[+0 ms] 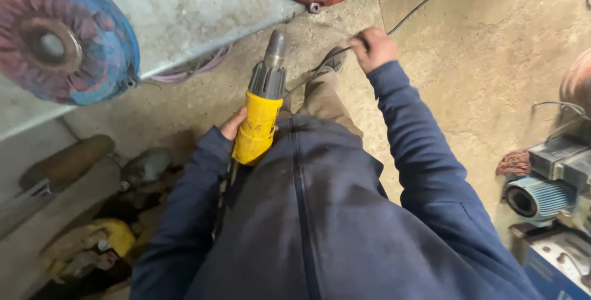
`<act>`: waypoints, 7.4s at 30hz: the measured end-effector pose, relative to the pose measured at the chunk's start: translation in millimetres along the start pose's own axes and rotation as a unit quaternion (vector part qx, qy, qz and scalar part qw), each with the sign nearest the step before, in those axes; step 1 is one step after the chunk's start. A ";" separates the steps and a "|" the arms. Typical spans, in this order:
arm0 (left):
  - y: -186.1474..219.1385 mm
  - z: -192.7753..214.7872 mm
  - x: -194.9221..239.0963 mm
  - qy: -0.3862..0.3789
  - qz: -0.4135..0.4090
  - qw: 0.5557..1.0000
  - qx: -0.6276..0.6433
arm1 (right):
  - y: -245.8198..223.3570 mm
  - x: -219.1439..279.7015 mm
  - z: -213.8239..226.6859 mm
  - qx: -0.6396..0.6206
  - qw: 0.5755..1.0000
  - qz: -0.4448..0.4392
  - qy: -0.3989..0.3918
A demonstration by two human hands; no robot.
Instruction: Heating a circular metal component with a heat gun and using a small prying tool to clean or disassemble it on a workbench.
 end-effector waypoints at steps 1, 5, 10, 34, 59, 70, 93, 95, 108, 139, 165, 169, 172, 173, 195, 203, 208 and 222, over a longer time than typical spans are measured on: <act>2.1 -3.8 6.6 -0.002 0.003 1.000 -0.005 | 22.0 13.7 -24.7 -0.001 1.000 -0.003 0.006; 5.2 -9.1 5.7 0.010 0.031 0.999 0.035 | 90.6 15.8 -69.0 -0.351 0.900 -0.187 0.178; 0.5 -1.1 0.8 0.015 0.074 0.997 0.030 | 96.2 -49.2 -93.9 -0.408 0.835 -0.295 0.223; -20.4 5.5 -24.8 0.051 0.078 0.992 -0.086 | 121.9 82.8 -102.6 -0.504 0.718 -0.479 0.036; -4.4 -16.7 -55.9 0.027 0.002 1.000 -0.005 | -124.6 -6.7 55.6 0.136 0.987 -0.063 -0.063; -1.2 -1.1 -55.8 0.007 0.020 1.000 -0.018 | -151.1 0.5 57.0 0.189 0.974 -0.105 -0.064; 18.0 -3.0 -47.8 0.026 0.046 0.994 -0.091 | -127.8 48.0 -74.5 -0.529 0.731 -0.431 0.003; 22.6 -9.1 -41.0 0.023 0.041 0.994 -0.098 | -142.2 46.0 -79.0 -0.544 0.720 -0.429 0.024; 16.7 -11.5 -34.0 0.065 0.067 0.994 -0.064 | -85.3 60.7 -109.2 -0.459 0.843 -0.249 0.125; 13.7 -18.3 -59.1 0.072 0.050 0.994 -0.068 | 29.5 93.8 -41.0 -0.481 0.765 -0.426 -0.051; 42.2 -45.2 -23.0 0.027 0.042 0.969 -0.244 | 37.3 -16.5 -49.1 -0.299 0.951 -0.075 -0.018; 42.5 -39.2 -25.2 0.039 0.056 0.958 -0.279 | 45.6 -10.2 -74.2 -0.363 0.928 -0.080 0.005; 40.1 -38.7 -27.0 0.034 0.075 0.959 -0.270 | 44.0 -10.4 -69.7 -0.505 0.820 -0.209 0.171; 41.1 -42.8 -27.5 0.030 0.075 0.968 -0.238 | 34.1 -12.3 -61.3 -0.498 0.832 -0.184 0.157; 32.6 -24.5 -30.7 0.062 0.098 0.979 -0.168 | -38.4 -15.4 -87.0 -0.513 0.822 -0.235 0.083; 26.0 -4.9 -23.7 0.063 0.097 0.980 -0.165 | -6.0 -10.5 -93.2 -0.552 0.780 -0.278 0.102; 29.0 -2.2 -24.9 0.070 0.087 0.975 -0.193 | -30.7 -9.9 -74.7 -0.317 0.915 -0.214 0.129; 36.2 -4.8 -31.6 0.073 0.088 0.980 -0.161 | 35.7 -20.2 -108.0 -0.492 0.861 -0.125 0.033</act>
Point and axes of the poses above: each hand's wrist, its own x-axis away from the middle knuckle, its own z-axis out of the back of the hand, y = z × x, the point moved 1 cm from there along -x, towards the middle knuckle, and after that the axes turned 6 degrees about -z, right-handed, at the moved point
